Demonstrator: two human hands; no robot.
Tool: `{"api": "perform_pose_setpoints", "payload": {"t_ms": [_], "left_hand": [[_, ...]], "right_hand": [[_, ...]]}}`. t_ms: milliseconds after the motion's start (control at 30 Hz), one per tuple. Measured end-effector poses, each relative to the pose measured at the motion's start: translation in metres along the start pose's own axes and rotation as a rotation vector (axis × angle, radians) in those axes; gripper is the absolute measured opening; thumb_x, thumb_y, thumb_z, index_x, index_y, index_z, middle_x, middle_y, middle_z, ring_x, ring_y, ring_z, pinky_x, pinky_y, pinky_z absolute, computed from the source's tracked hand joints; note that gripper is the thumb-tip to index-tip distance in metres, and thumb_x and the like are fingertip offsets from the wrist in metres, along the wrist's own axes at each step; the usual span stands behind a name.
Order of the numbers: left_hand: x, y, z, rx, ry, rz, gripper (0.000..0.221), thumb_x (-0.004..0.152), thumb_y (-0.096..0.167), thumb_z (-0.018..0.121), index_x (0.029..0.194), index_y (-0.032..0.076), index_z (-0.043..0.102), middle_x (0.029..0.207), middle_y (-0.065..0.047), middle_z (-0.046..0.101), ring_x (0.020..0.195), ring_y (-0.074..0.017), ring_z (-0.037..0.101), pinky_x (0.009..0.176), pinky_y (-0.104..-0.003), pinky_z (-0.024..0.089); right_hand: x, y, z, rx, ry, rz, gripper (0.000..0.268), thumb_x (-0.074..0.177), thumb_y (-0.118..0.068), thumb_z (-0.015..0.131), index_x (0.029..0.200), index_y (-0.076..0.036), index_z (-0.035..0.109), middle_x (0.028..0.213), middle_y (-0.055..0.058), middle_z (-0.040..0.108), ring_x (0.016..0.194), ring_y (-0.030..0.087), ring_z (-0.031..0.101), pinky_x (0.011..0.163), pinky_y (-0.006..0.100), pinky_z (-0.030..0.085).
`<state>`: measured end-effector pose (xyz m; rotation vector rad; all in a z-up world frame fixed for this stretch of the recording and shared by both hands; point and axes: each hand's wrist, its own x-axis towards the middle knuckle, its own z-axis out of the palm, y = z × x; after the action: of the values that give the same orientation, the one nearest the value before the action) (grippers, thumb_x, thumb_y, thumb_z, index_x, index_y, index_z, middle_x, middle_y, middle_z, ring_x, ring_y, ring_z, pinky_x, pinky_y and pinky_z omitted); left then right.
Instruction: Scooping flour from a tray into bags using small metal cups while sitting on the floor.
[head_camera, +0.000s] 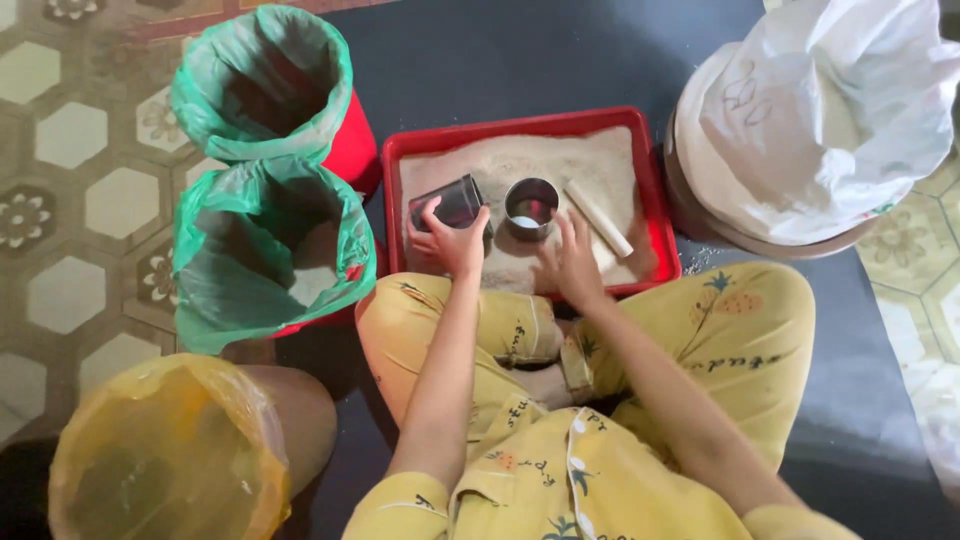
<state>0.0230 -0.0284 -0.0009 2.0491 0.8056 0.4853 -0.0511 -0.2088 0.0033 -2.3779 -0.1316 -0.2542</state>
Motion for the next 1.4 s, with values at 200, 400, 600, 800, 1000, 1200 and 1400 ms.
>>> {"api": "perform_pose_setpoints", "payload": {"t_ms": [200,400,600,800,1000,1200,1400], "left_hand": [[-0.004,-0.010,0.002,0.052,-0.018,0.067,0.084,0.053,0.053,0.091,0.125,0.033,0.055,0.141,-0.025,0.036,0.134,-0.0444,0.039,0.111,-0.055,0.029],[-0.021,-0.006,0.010,0.100,-0.071,0.043,0.087,0.053,0.052,0.093,0.127,0.032,0.052,0.153,-0.027,0.026,0.143,-0.0473,0.031,0.115,-0.062,0.023],[-0.032,0.004,0.006,0.147,-0.108,-0.019,0.097,0.058,0.049,0.091,0.140,0.036,0.042,0.156,-0.026,0.017,0.143,-0.0503,0.023,0.111,-0.068,0.025],[-0.019,0.001,-0.001,0.157,-0.189,0.016,0.098,0.059,0.054,0.090,0.143,0.039,0.040,0.158,-0.026,0.014,0.143,-0.0512,0.025,0.111,-0.066,0.026],[-0.001,-0.026,0.013,0.147,-0.219,0.045,0.101,0.057,0.052,0.093,0.143,0.040,0.041,0.159,-0.022,0.015,0.142,-0.0484,0.026,0.110,-0.065,0.028],[-0.002,-0.025,0.015,0.087,-0.221,0.018,0.101,0.055,0.048,0.096,0.142,0.041,0.046,0.161,-0.021,0.015,0.145,-0.0500,0.024,0.110,-0.067,0.027],[-0.007,-0.024,0.009,0.112,-0.208,0.027,0.103,0.055,0.055,0.093,0.143,0.044,0.042,0.158,-0.021,0.017,0.142,-0.0479,0.029,0.113,-0.063,0.026]], "right_hand": [[-0.075,0.037,0.021,-0.363,-0.197,-0.253,0.023,0.089,-0.021,0.064,0.112,-0.021,0.066,0.110,0.006,0.063,0.107,0.030,0.061,0.089,0.045,0.049],[-0.068,0.040,0.015,-0.311,-0.284,-0.350,0.018,0.097,-0.019,0.058,0.114,-0.015,0.058,0.104,0.010,0.060,0.102,0.031,0.063,0.088,0.041,0.051],[-0.067,0.010,-0.024,-0.381,-0.408,-0.423,0.064,0.064,-0.011,0.084,0.123,-0.013,0.057,0.111,0.011,0.059,0.103,0.033,0.064,0.088,0.038,0.058],[-0.056,0.065,0.026,-0.456,-0.340,-0.484,0.050,0.075,-0.005,0.075,0.123,-0.010,0.062,0.104,0.013,0.062,0.099,0.032,0.065,0.073,0.037,0.062],[-0.062,0.051,0.063,-0.687,-0.245,-0.359,0.031,0.082,-0.012,0.070,0.113,-0.016,0.065,0.098,0.009,0.064,0.094,0.027,0.064,0.065,0.034,0.062],[-0.063,0.037,0.053,-0.732,-0.250,-0.355,0.034,0.078,-0.017,0.079,0.109,-0.014,0.065,0.097,0.009,0.063,0.094,0.028,0.065,0.066,0.031,0.063],[-0.073,0.030,0.041,-0.759,-0.161,-0.408,0.023,0.090,-0.013,0.067,0.113,-0.018,0.066,0.097,0.008,0.061,0.094,0.027,0.066,0.066,0.030,0.062]]}}
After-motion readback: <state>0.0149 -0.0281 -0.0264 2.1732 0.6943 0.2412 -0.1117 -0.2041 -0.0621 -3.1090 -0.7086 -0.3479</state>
